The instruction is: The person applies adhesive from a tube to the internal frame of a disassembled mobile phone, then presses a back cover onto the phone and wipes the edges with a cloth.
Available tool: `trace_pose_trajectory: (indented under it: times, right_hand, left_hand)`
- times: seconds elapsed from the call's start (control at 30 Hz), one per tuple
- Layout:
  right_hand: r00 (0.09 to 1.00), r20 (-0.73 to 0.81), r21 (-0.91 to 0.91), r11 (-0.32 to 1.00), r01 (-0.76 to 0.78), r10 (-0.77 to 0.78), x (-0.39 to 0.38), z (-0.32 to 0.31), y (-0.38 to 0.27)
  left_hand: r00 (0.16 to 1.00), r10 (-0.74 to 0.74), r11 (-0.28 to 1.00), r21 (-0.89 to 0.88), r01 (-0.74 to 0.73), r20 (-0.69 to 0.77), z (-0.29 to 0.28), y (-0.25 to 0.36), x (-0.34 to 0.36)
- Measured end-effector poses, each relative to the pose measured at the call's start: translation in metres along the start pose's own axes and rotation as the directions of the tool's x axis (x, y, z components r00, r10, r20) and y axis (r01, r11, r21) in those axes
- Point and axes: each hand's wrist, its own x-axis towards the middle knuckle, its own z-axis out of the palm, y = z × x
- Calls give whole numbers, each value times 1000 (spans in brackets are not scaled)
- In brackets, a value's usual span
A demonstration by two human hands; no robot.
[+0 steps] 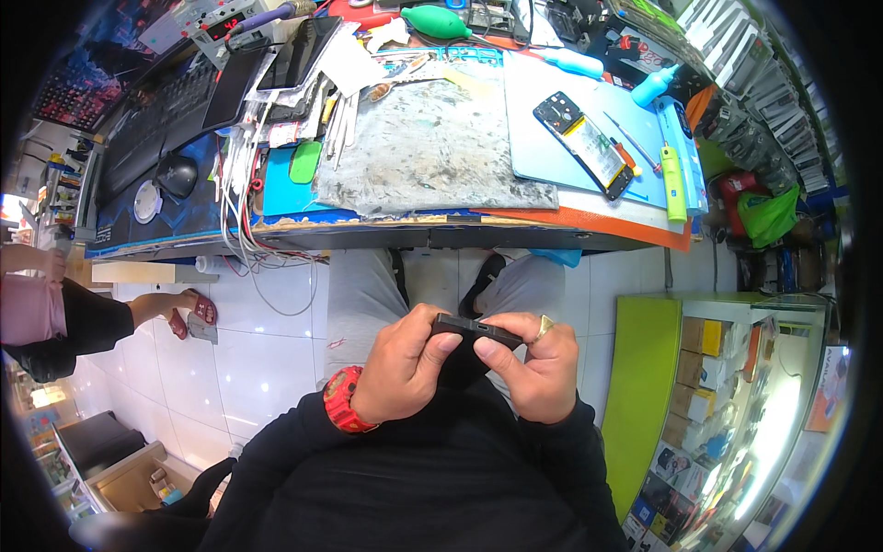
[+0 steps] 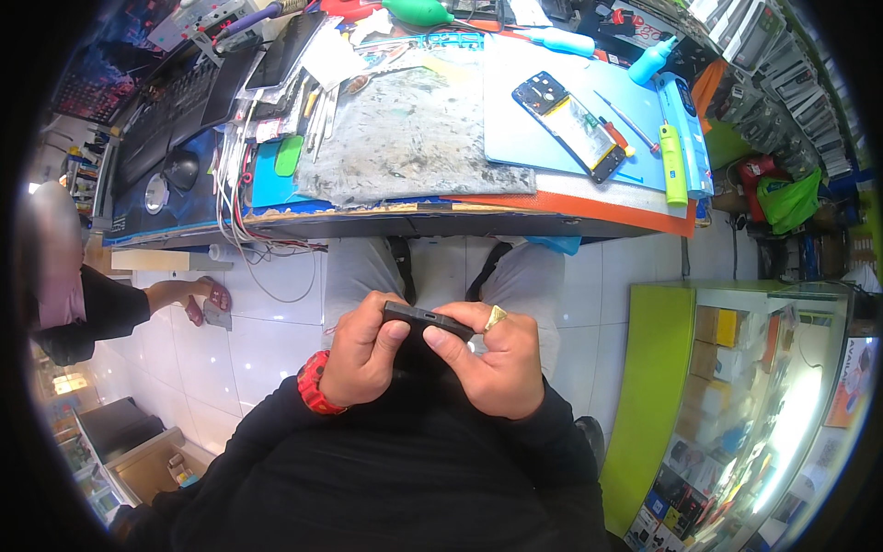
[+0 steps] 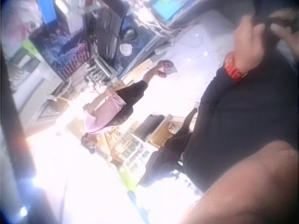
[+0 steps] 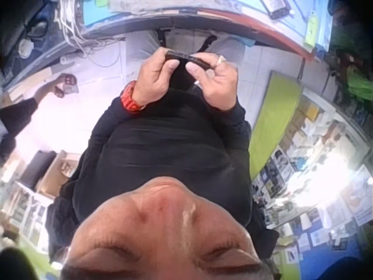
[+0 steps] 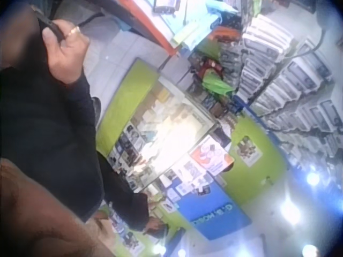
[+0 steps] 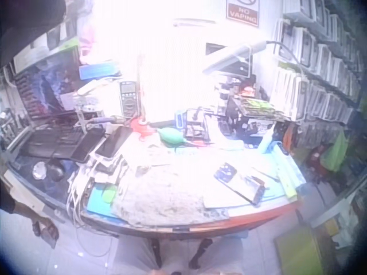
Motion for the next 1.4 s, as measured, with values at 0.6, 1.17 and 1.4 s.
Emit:
trace_pose_trajectory:
  times: [0.6,1.17,1.4]
  right_hand:
    - [985,167,-116,991,66,-46,2,-17,1]
    - [997,29,75,995,72,-74,-15,-8,19]
    - [994,30,40,994,104,-105,-17,-6,24]
  left_hand:
    - [975,170,963,185,-195,140,-8,5,6]
    - [981,170,966,178,-185,93,-9,10,6]
    - [970,227,936,257,-242,85,-9,10,7]
